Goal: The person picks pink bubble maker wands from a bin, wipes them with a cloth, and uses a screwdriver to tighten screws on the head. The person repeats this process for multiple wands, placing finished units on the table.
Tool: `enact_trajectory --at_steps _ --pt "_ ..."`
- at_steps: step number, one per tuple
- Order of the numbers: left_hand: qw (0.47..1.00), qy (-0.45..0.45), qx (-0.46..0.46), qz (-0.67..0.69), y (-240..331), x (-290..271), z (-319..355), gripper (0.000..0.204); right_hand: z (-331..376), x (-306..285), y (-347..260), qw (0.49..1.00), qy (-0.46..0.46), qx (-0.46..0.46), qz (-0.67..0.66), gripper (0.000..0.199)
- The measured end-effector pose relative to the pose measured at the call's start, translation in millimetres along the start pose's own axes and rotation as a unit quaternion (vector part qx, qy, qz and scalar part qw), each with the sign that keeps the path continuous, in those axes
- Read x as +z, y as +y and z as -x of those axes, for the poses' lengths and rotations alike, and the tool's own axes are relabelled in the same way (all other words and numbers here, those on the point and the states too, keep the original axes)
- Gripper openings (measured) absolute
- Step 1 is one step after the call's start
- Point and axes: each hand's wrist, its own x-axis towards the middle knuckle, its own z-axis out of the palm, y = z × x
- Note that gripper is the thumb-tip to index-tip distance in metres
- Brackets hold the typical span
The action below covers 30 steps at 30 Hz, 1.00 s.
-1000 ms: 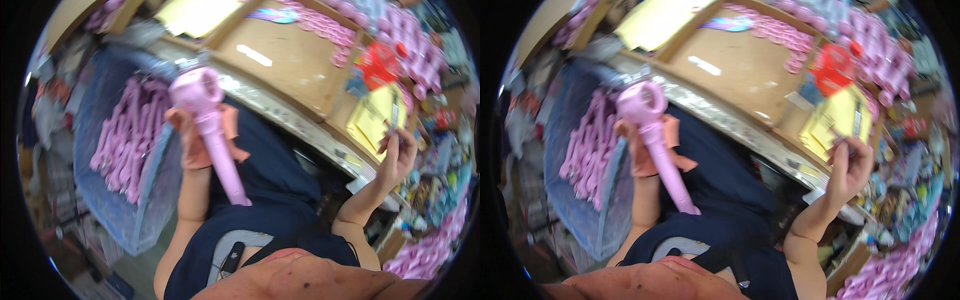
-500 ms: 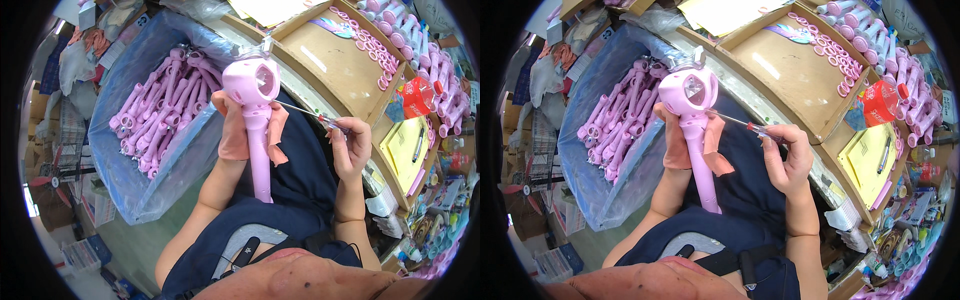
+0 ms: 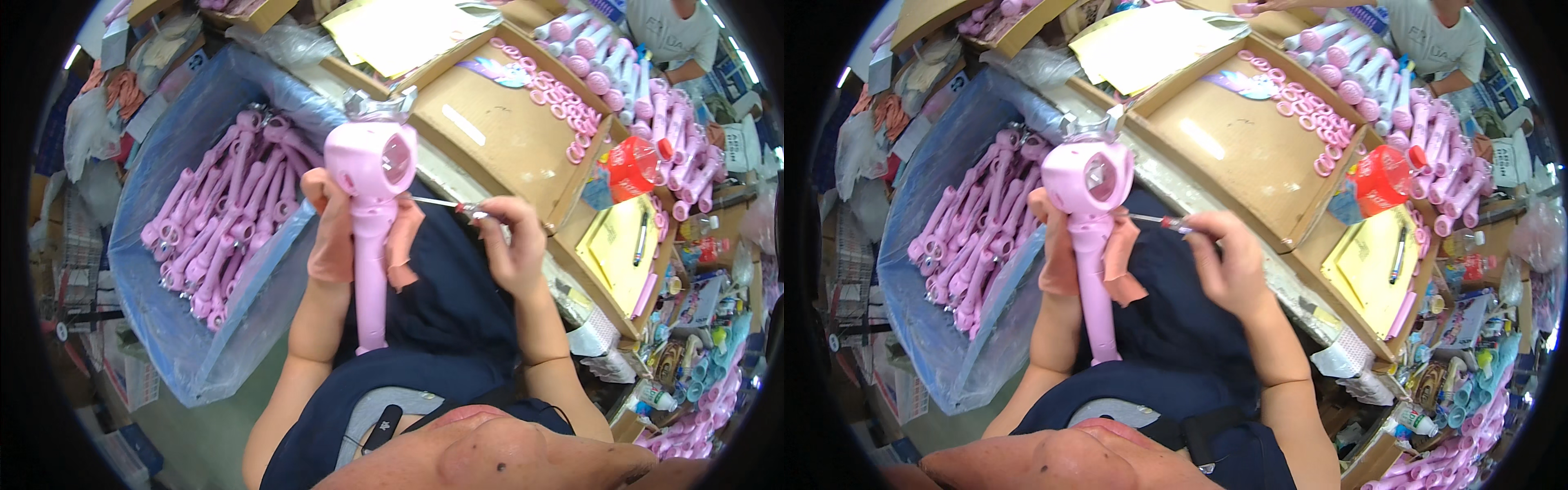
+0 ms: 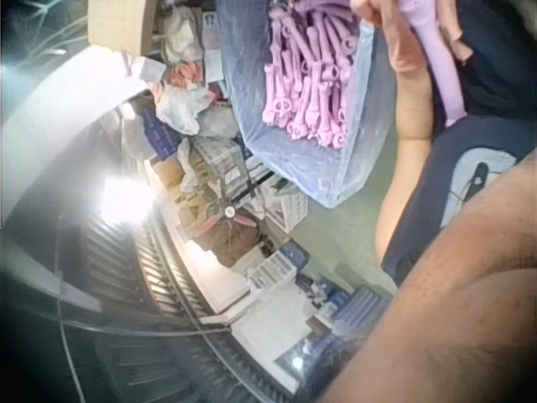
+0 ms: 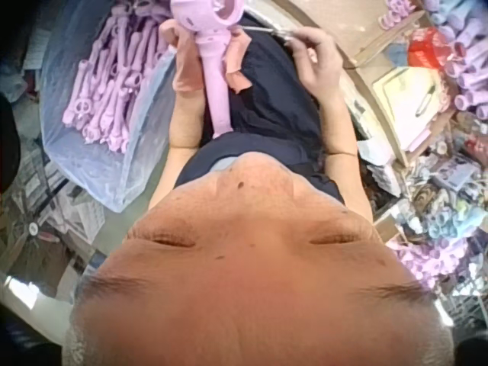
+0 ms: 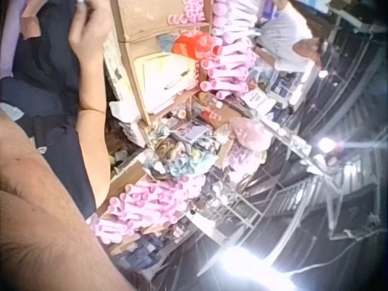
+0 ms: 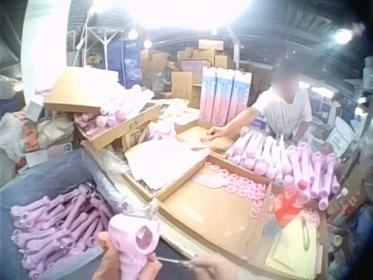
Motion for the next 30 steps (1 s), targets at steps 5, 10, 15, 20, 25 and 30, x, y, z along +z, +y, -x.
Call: enact_trajectory --at_steps 5,10,15,20,25,30 --pt "0.996 -0.003 0.007 0.085 -4.7 7.3 8.4 0.054 11.9 4.5 3.6 0.996 0.0 0.01 -0.089 0.028" --pt "0.979 -0.159 -0.068 0.111 -6.7 -4.8 10.0 0.056 22.6 0.4 3.0 0.999 0.001 0.024 -0.049 0.02" --pt "0.965 -0.181 -0.122 0.148 -7.9 -12.1 6.7 0.06 17.0 -0.5 1.6 0.994 -0.004 0.068 -0.082 0.018" --pt "0.968 -0.204 -0.116 0.083 -7.9 -15.2 8.1 0.066 0.5 -8.8 -0.8 0.993 -0.056 -0.044 0.089 0.021" --pt "0.961 -0.203 -0.136 0.127 -9.5 -18.7 7.1 0.062 -7.1 -19.5 1.6 0.978 -0.095 -0.097 0.159 0.017" --pt "0.943 -0.277 -0.142 0.122 -9.8 -19.5 2.9 0.061 -3.2 -15.7 8.3 0.961 -0.077 0.253 -0.083 0.014"
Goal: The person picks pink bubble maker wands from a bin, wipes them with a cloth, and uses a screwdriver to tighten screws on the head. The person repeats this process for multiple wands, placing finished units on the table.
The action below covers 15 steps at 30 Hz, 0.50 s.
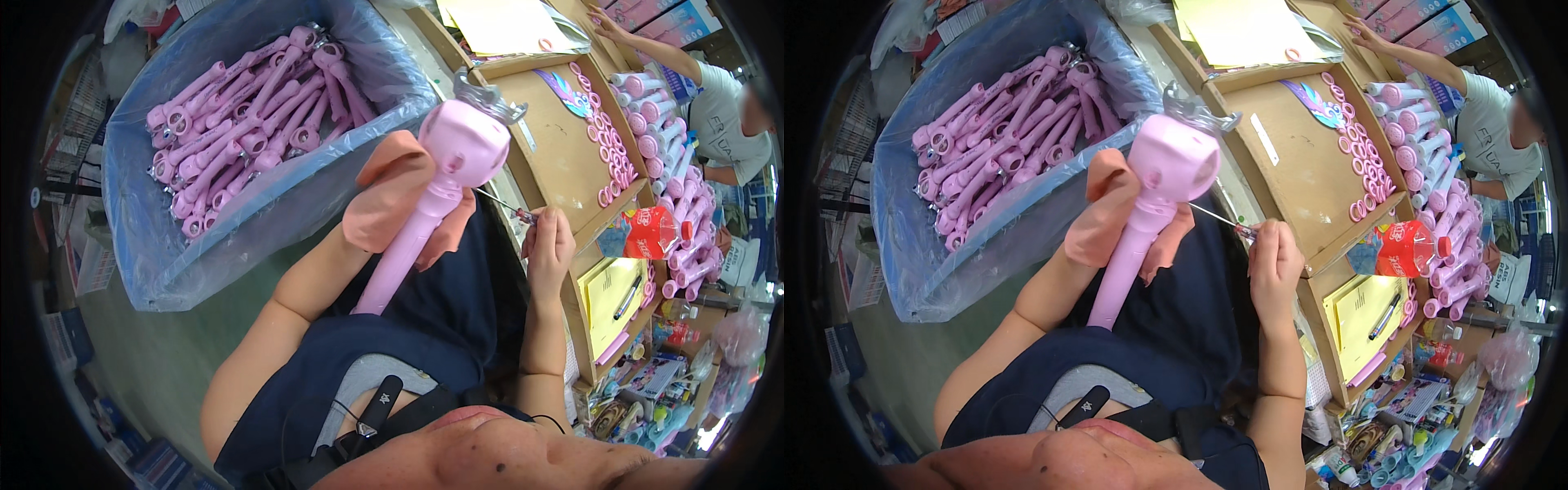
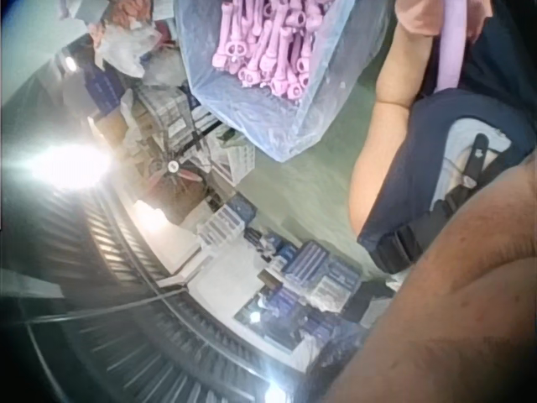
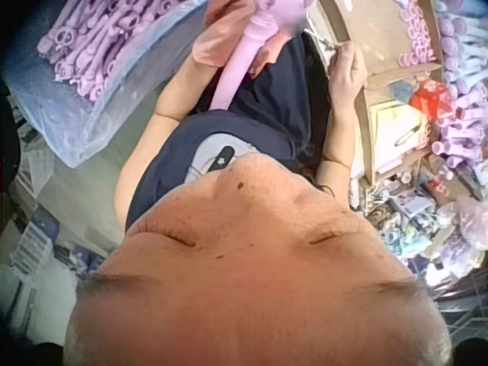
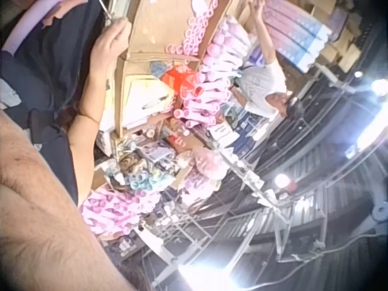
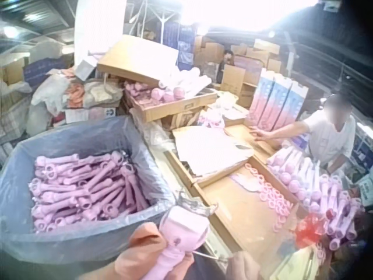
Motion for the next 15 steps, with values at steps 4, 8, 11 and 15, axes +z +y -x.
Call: enact_trajectory --at_steps 4,8,11,15 --pt "0.998 0.012 -0.001 -0.065 2.2 -0.2 -0.4 0.057 2.5 5.6 -0.8 0.999 -0.011 0.046 -0.025 0.018" --pt "0.999 0.046 -0.003 0.01 2.8 -1.9 4.0 0.055 4.0 6.2 -12.4 0.943 0.007 -0.244 0.228 0.022" --pt "0.997 0.076 0.0 0.019 0.5 -5.5 6.6 0.054 -7.9 1.5 -21.0 0.836 0.008 -0.422 0.351 0.023" --pt "0.987 0.156 0.034 0.009 -7.1 -2.9 8.0 0.055 -18.7 0.5 -24.5 0.834 -0.031 -0.433 0.34 0.016"
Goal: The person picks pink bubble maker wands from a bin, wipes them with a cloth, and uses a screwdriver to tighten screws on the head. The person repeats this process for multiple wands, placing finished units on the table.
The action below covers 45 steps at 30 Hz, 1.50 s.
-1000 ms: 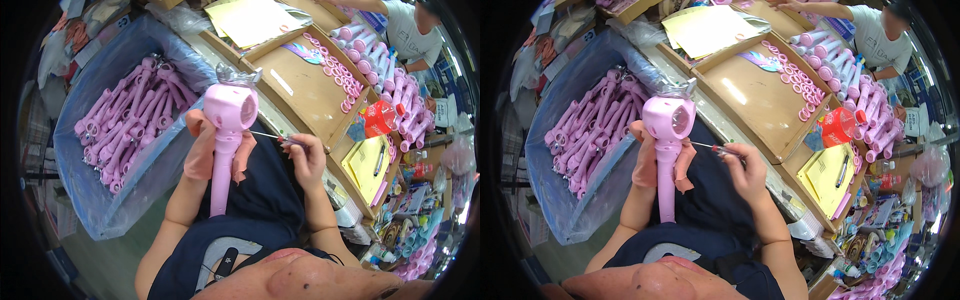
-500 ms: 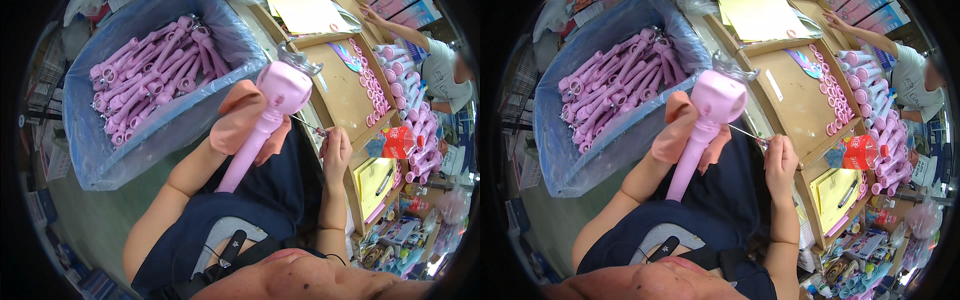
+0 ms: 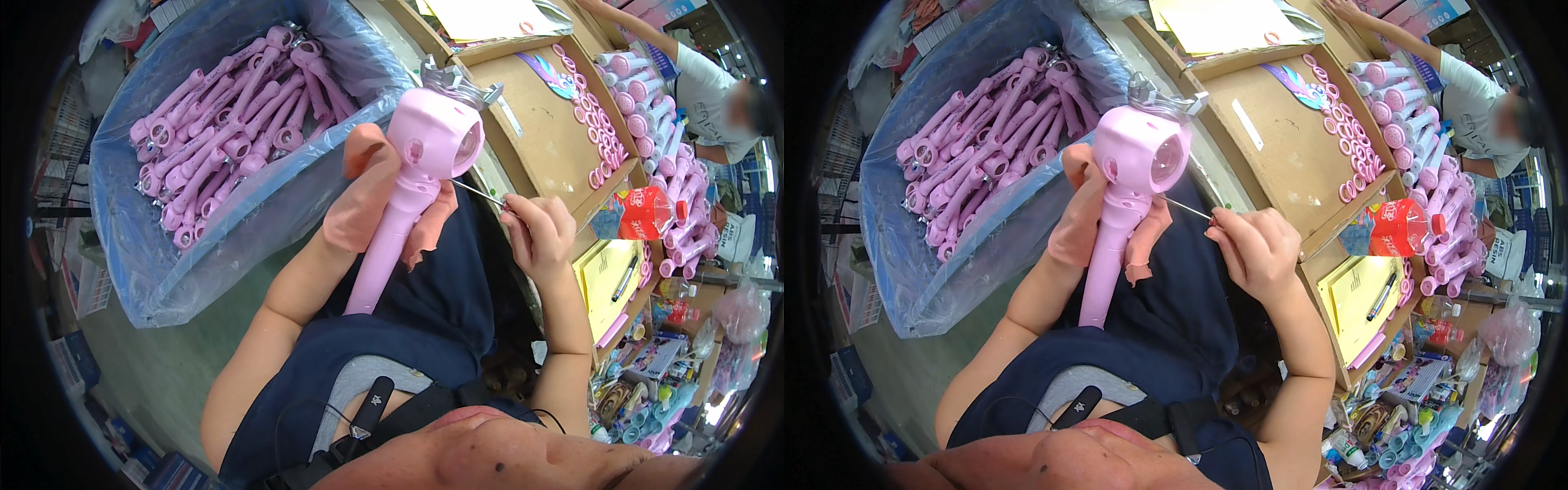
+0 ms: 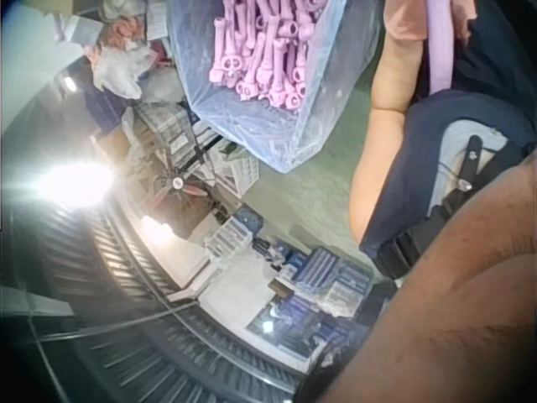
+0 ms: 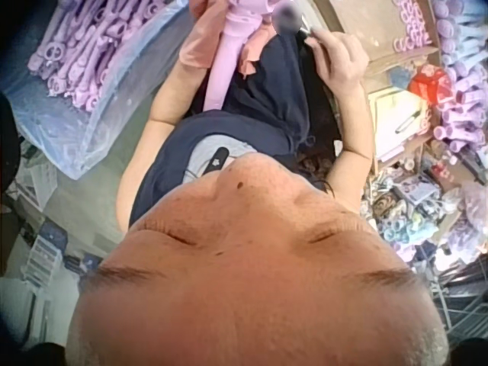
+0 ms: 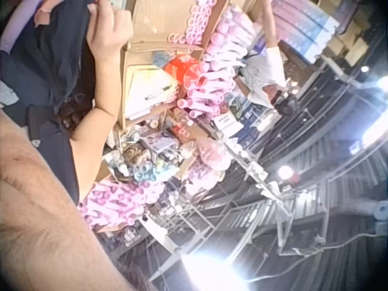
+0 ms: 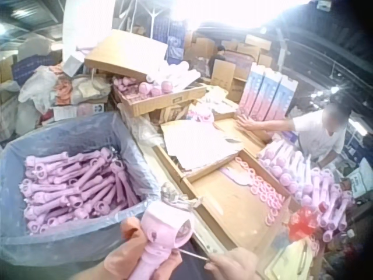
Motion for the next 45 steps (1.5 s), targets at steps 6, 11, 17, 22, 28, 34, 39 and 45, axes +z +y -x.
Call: enact_trajectory --at_steps 6,11,17,22,28,34,39,45 --pt "0.999 0.002 0.013 0.029 0.1 5.9 -2.4 0.055 7.3 9.4 1.7 0.984 -0.027 0.131 -0.12 0.014" --pt "0.999 -0.042 -0.009 0.031 2.1 0.8 -2.4 0.053 7.2 9.0 -3.6 0.941 -0.046 0.267 -0.205 0.014" --pt "0.998 -0.048 -0.025 0.032 -5.2 -6.0 -7.0 0.047 -28.4 -23.6 28.6 0.482 -0.357 0.542 -0.589 0.034" --pt "0.999 0.03 0.012 -0.009 -6.7 3.0 -5.6 0.033 -18.5 -19.3 20.9 0.727 -0.38 0.436 -0.37 0.023" --pt "0.993 0.086 0.051 -0.064 -3.4 7.3 -2.9 0.027 -12.1 -10.2 10.8 0.969 -0.21 -0.022 0.13 0.032" --pt "0.974 -0.129 0.045 -0.178 0.9 -8.6 -9.9 0.031 -5.7 -2.7 7.5 0.903 -0.23 0.332 -0.146 0.018" --pt "0.991 -0.038 0.027 -0.128 -13.1 -22.1 -6.1 0.024 4.8 7.7 12.8 0.998 -0.05 0.026 0.029 0.021" --pt "0.974 0.071 0.078 -0.203 -23.5 -37.8 -6.4 0.027 13.3 13.1 10.4 0.889 -0.038 0.344 -0.299 0.014"
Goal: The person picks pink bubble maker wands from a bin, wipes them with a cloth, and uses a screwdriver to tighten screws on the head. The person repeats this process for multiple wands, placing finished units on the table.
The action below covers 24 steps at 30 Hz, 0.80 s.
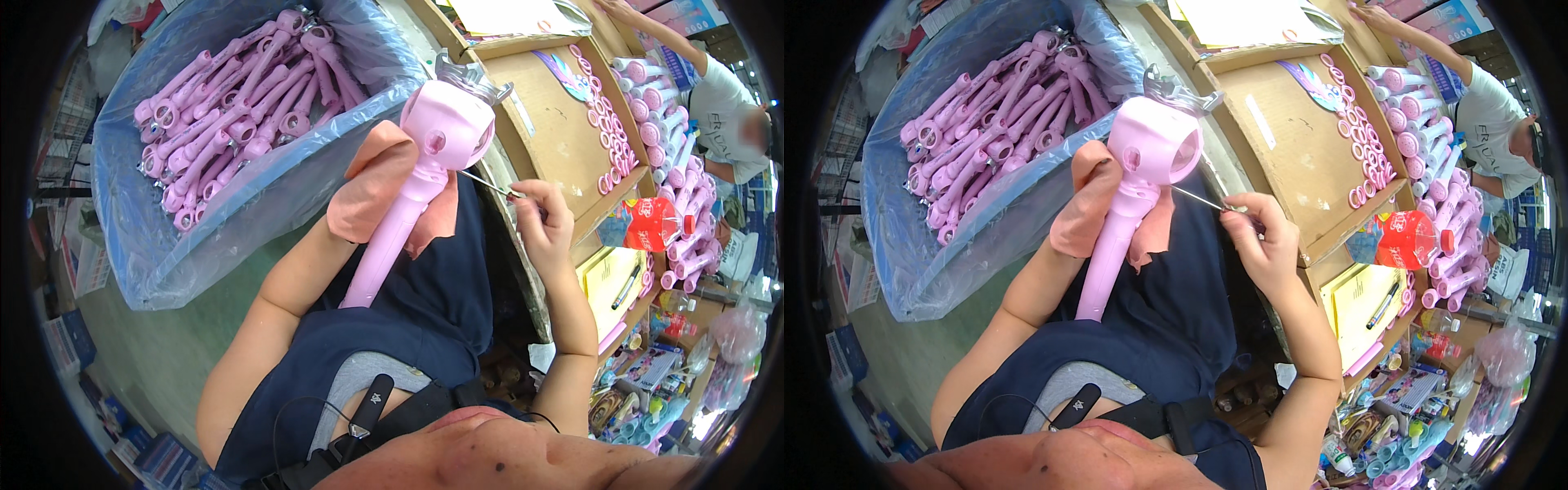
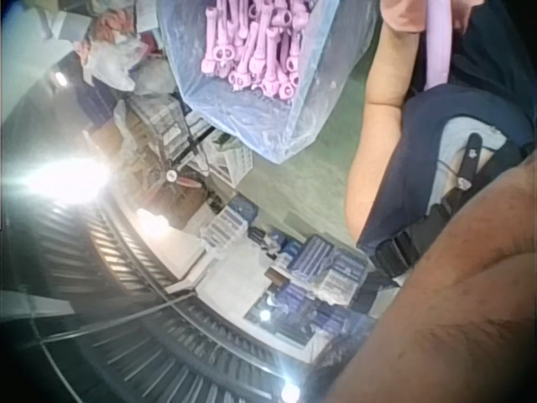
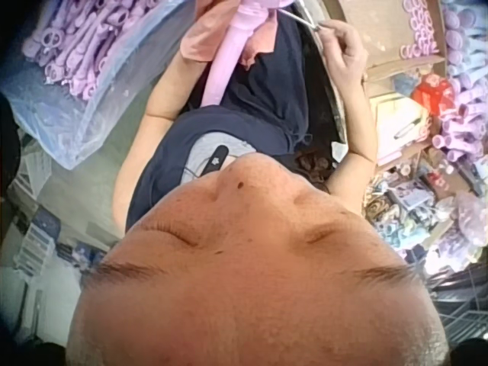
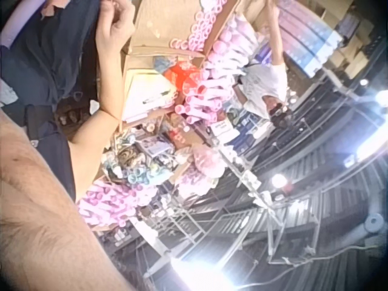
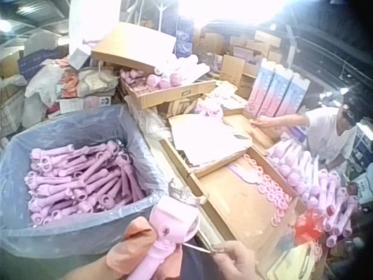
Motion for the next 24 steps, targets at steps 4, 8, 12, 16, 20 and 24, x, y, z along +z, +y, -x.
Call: enact_trajectory --at_steps 4,8,12,16,20,24 --pt "0.974 -0.095 -0.083 0.188 15.2 0.5 -1.7 0.025 6.9 6.4 2.6 0.991 0.034 0.008 -0.13 0.012" --pt "0.968 -0.173 -0.031 0.177 34.9 6.3 -14.3 0.02 4.6 7.5 7.2 0.968 0.027 -0.224 0.108 0.019" --pt "0.917 -0.062 0.293 -0.265 36.4 17.6 -31.1 0.015 0.9 2.7 9.5 0.989 0.067 -0.127 0.027 0.023" --pt "0.975 -0.197 -0.033 0.099 30.0 30.8 -37.7 0.017 0.4 -7.2 4.7 0.996 0.082 -0.027 0.004 0.024" --pt "0.982 -0.127 -0.029 0.135 16.4 45.5 -39.9 0.052 0.0 -19.0 0.6 0.985 0.056 -0.101 0.124 0.021" --pt "0.926 -0.134 0.268 -0.229 -4.5 43.7 -43.8 0.036 8.8 -35.2 -1.2 0.964 -0.022 0.0 0.265 0.02"
